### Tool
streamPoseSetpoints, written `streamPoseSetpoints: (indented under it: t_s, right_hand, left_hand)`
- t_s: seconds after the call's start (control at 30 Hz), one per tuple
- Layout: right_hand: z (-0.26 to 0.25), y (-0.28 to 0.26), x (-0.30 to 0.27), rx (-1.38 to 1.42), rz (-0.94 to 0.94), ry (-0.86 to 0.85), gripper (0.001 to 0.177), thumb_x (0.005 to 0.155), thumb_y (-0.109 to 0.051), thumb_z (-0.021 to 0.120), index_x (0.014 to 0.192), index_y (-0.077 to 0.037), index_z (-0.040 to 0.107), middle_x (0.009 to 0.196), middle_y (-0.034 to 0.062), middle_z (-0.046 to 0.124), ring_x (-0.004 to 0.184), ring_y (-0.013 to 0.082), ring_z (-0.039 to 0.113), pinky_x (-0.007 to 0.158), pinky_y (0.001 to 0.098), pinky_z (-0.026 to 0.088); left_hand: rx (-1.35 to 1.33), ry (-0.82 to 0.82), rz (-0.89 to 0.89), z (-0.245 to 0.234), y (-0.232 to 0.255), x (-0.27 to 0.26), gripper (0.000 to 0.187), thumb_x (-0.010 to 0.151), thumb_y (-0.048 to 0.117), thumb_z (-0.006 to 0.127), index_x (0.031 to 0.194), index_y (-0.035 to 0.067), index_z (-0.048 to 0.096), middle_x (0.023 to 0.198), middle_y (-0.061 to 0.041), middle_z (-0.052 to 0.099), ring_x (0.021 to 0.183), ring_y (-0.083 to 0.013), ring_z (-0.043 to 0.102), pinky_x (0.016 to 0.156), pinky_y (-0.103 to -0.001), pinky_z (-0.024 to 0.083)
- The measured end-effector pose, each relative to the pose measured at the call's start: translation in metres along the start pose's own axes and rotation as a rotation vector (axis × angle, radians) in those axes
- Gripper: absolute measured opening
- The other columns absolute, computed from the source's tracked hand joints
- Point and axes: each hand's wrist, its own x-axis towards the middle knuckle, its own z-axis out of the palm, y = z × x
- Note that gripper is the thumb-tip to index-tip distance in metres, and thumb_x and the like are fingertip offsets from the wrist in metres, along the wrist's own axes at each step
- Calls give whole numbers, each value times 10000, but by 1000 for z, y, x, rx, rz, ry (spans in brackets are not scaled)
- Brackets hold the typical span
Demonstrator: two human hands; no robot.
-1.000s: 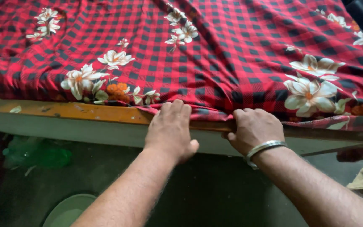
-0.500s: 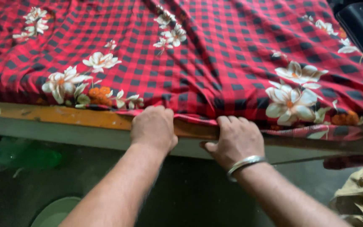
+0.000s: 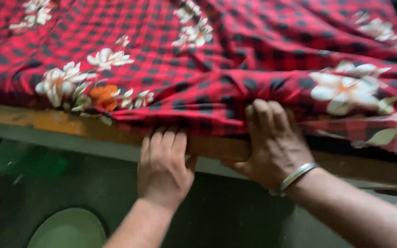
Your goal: The person spreads a red and black checkered floral sheet over a bed, tucks the edges under the mattress, and smooths the surface. The person adjusts the sheet around the bed frame and corners to achieve a neat appearance.
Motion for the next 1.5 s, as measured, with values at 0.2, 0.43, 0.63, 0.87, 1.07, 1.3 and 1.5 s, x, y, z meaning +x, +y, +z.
streamPoseSetpoints:
  t_s: [0.2,0.43,0.63,0.87,1.07,1.3,1.5]
  right_hand:
    - [-5,-4,6,27,56,-3,1162,536,-612,849,1382,100,490,1340,226,450,1271,411,440,1093,534,389]
    - [-18,-11,19,-7,53,55,1081,598,-636,834,1371,60,538,1321,194,497,1252,369,490,1064,515,420]
    - [-13,-8,19,-15,49,89,1068,594,-651,810,1338,71,554,1315,198,497,1244,368,491,1065,508,424]
    - [-20,-14,18,-10,54,61,1099,592,-638,814,1368,87,529,1325,197,488,1259,367,483,1088,500,413]
    - [-16,-12,15,-35,75,5,1174,536,-635,825,1407,76,490,1351,202,467,1284,383,454,1105,503,401]
    - [-20,-14,20,-28,85,-24,1153,550,-618,836,1407,65,480,1369,194,456,1290,377,445,1106,501,395]
    - [-20,-12,17,-32,84,14,1109,572,-640,829,1363,65,502,1358,197,469,1287,379,463,1099,504,409]
  left_hand:
    - [40,-901,-101,-31,-5,83,734,643,551,860,1196,108,667,1105,-132,725,1067,-321,688,942,-464,551]
    - [140,-1109,-125,-17,4,95,667,703,635,790,1126,122,747,1177,-141,737,1107,-311,696,973,-457,548]
    - [11,-97,105,-32,-4,18,579,720,271,811,1241,106,621,1240,-107,635,1230,-314,564,1111,-442,417]
    - [169,-88,2,-36,-76,21,1001,529,633,897,1220,-6,557,1268,-198,569,1270,-368,497,1151,-518,304]
    - [200,-529,-117,-38,-83,49,715,620,499,862,1191,107,685,1203,-90,690,1219,-257,610,1198,-465,355]
    - [403,-1126,-240,-32,-75,105,786,662,691,842,1256,193,711,1209,-45,692,1174,-261,657,1073,-461,511]
    - [205,-171,-12,-16,-86,6,721,737,344,815,1375,130,553,1378,-56,568,1378,-257,514,1231,-412,420]
